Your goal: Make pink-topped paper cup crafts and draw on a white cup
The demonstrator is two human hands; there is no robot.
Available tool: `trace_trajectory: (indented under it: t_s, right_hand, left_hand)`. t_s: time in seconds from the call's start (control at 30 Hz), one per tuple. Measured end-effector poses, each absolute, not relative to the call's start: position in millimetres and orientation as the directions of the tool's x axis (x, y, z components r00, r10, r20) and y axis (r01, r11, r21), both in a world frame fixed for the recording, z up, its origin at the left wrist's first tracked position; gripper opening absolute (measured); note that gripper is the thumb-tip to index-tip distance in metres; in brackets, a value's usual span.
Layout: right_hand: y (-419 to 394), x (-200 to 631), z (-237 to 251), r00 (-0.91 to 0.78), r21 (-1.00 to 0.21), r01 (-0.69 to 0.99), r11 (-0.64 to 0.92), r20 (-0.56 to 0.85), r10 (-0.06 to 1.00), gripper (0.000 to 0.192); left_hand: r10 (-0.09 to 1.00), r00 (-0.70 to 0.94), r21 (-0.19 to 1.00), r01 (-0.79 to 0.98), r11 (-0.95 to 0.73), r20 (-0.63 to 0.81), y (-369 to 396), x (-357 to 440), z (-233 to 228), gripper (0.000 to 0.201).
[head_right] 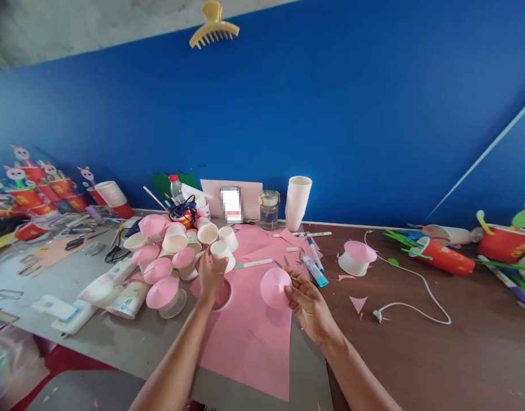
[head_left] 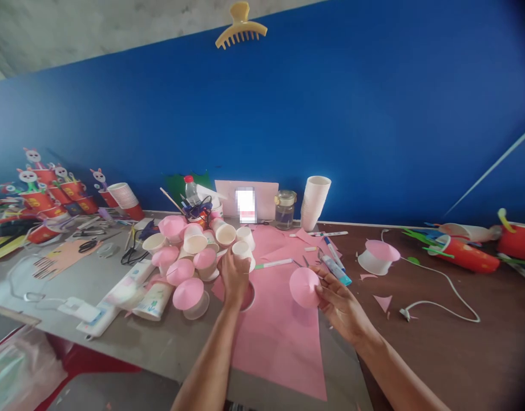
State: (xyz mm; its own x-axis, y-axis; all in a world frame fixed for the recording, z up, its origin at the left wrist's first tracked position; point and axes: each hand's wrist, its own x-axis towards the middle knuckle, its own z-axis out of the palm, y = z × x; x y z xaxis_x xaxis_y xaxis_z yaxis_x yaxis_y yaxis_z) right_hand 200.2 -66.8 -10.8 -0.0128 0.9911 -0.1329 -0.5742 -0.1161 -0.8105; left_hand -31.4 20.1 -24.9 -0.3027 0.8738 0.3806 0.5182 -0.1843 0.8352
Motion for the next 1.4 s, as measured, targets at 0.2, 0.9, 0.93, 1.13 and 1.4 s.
trace_trajectory:
  t_s: [0.2, 0.9, 0.93, 1.13, 1.4]
  right_hand:
    - [-65.8, 211.3, -8.0, 0.035, -0.762, -0.642, -0.089, -0.145, 0.989, 0.04]
    - [-53.5, 219.4, -19.0, -0.048, -0.666, -0.727, -0.169, -0.196, 0.979, 0.024]
    - [-53.2, 218.2, -19.1, -0.049, -0.648, -0.741, -0.176, -0.209, 0.977, 0.025]
    - [-52.9, 215.4, -18.9, -0.011, -0.613, -0.774, -0.157, -0.235, 0.972, 0.038]
    - [-53.6, 217.4, -18.1, -0.029, -0.552, -0.817, -0.164, -0.244, 0.969, 0.037]
  left_hand:
    - [0.904, -0.064, 0.88, 0.27, -0.392, 0.422, -15.6, -1.5, -8.1, 0.049]
    - [0.903, 0.421, 0.996, -0.064, -0.068, 0.088, -31.7, 23.0, -17.6, 0.057]
    - [0.903, 0.425, 0.998, -0.042, -0.051, 0.064, -31.6, 22.1, -17.1, 0.054]
    - [0.908, 0.417, 0.979, -0.166, 0.121, -0.041, -30.8, 17.8, -20.7, 0.047]
    - [0.791, 0.57, 0.736, -0.433, 0.52, -0.223, -32.6, 19.6, -8.6, 0.055]
